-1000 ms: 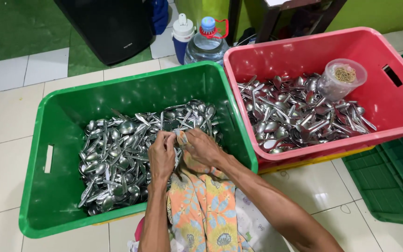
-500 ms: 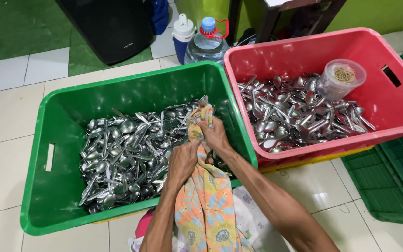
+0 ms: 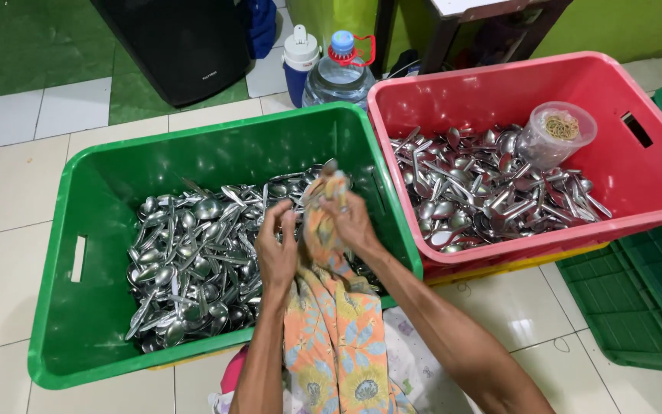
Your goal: Polishing metal spoons with a cloth and transferring them between bins.
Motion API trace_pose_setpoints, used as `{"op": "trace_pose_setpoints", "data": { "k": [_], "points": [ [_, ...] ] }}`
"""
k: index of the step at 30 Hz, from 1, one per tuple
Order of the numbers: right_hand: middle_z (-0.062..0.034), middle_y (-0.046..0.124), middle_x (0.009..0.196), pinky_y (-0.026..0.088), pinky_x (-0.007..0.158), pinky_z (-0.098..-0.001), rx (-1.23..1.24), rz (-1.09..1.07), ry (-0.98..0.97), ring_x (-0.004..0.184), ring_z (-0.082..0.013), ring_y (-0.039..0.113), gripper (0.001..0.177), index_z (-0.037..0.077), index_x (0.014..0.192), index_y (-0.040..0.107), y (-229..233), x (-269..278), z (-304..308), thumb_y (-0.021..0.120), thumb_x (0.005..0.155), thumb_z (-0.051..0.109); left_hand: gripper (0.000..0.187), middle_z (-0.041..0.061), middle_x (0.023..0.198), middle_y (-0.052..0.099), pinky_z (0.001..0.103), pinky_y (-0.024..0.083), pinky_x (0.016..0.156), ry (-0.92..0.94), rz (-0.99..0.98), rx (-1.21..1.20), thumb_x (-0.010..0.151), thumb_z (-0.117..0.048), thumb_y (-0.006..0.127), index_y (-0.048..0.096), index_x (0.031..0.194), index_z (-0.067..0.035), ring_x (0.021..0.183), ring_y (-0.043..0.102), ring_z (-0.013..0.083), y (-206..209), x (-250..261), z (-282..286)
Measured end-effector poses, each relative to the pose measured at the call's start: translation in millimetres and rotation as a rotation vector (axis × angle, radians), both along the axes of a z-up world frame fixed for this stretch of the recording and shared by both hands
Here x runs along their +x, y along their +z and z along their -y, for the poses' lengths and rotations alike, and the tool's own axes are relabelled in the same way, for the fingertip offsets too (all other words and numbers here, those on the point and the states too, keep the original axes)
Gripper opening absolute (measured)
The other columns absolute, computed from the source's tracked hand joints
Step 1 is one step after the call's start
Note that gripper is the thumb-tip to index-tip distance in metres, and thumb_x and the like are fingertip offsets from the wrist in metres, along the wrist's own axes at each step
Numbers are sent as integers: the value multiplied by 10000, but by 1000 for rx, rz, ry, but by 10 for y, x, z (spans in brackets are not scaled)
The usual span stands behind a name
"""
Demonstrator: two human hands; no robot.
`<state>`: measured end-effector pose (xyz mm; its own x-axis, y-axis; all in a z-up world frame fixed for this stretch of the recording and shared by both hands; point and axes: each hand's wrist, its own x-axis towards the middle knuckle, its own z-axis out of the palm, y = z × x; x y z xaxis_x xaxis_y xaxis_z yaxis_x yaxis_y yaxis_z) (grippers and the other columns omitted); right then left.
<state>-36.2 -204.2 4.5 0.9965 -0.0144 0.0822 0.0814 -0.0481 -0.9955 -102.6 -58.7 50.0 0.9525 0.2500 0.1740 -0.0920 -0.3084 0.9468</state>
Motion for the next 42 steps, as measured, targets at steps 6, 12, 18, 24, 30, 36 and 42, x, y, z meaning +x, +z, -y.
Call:
{"op": "trace_pose_setpoints", "data": {
  "k": [6,12,18,24,30,36,42],
  "points": [
    [-45,694,715,515,673,-295,73,47,142,697,-116,606,139,60,808,711,181,-100,-59,773,904,140,129,163,895,723,451,563,755,79,10,58,981,-165,649,673,1068,-73,870,715,342,-456,197,-14],
    [-27,686,717,516,684,-292,122,-8,137,666,-105,607,120,64,824,717,52,-16,-12,727,927,125,310,229,949,721,508,557,780,20,24,65,1040,-279,580,599,1212,-22,893,712,416,-284,122,8],
    [-110,690,675,511,656,-323,155,-12,164,603,-160,616,180,35,842,732,-28,37,-11,702,982,143,178,43,576,602,331,459,605,-92,-44,-59,994,-151,577,609,1135,-47,573,552,172,-238,109,24],
    [-18,647,726,478,677,-265,137,-53,66,682,-108,558,112,64,817,702,-218,120,9,755,901,115,209,131,737,694,409,489,706,6,133,-23,1037,-68,462,615,1177,-38,655,565,266,8,21,127],
    [5,654,684,473,655,-248,131,-27,124,652,-73,560,113,73,783,699,273,-124,-45,759,875,98,154,51,828,647,350,479,751,101,292,281,1053,-184,547,692,1056,-131,790,597,221,-557,226,-11],
    [-20,653,686,496,669,-295,-24,99,230,710,-101,553,108,43,781,690,378,-225,-53,715,885,52,144,169,679,678,484,518,670,34,35,147,1022,-201,588,650,980,-79,707,673,397,-291,119,32],
    [-17,662,775,490,724,-310,-7,113,256,762,-119,558,66,45,871,711,62,-35,12,669,875,-6,81,130,540,586,368,500,627,-74,-82,24,967,-169,613,675,959,-116,596,581,209,-284,122,0]
  ]
}}
